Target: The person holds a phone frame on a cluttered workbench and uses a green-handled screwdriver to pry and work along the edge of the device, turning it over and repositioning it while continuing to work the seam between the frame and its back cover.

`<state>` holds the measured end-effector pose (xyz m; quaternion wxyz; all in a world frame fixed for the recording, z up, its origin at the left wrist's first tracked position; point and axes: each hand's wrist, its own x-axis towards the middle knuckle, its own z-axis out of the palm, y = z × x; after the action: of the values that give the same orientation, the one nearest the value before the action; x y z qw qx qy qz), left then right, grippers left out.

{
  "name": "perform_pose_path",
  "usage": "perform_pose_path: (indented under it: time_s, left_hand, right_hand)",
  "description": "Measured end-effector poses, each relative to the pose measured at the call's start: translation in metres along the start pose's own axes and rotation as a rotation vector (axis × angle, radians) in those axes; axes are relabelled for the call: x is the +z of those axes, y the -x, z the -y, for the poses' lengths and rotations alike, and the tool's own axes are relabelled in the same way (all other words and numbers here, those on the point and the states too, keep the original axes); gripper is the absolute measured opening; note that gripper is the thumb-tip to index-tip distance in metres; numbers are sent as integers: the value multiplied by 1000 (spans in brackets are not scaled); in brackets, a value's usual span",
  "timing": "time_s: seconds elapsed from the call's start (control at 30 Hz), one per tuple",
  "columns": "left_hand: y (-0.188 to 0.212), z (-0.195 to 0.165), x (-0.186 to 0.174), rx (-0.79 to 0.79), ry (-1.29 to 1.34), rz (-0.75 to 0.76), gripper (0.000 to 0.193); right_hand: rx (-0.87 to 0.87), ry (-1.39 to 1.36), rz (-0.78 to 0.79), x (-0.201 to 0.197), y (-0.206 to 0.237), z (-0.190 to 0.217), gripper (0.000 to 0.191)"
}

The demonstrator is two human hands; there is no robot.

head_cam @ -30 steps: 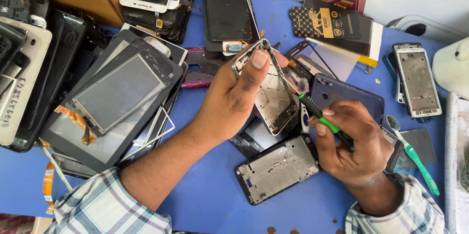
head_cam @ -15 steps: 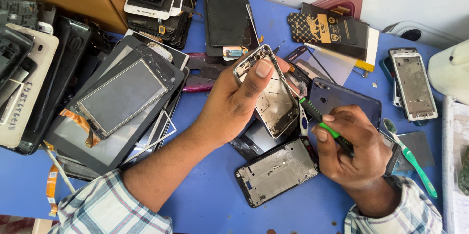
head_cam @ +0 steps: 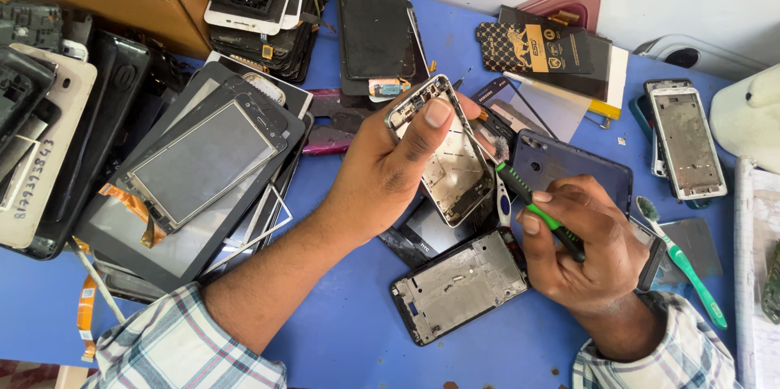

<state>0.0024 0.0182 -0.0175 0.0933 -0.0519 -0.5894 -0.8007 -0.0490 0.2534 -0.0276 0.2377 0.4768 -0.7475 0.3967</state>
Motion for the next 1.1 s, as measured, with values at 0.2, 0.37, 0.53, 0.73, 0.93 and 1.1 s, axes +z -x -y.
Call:
perform_pose_path:
  time_s: [0.2,0.37,0.53,0.73,0.93,1.1]
  left_hand:
    - [0,0,0,-14,-13,-5,57]
    - [-1,2,1,23,-43,-25,56]
    - [-1,2,1,16,-65,-38,55]
    - [0,0,1,-8,-67,-47,55]
    - [1,2,-1,-22,-176,-66,57]
    - [0,4,-1,57,-149,-33,59]
  right_hand:
    - [-3,25,-1,0,-1,2,25]
    - [8,21,11,-1,0,1,25]
    - [21,23,17,-1,1,1,24]
    - [19,30,23,-2,1,1,24]
    - [40,45,-18,-1,5,0,21]
    - [57,44,-32,-1,7,-2,21]
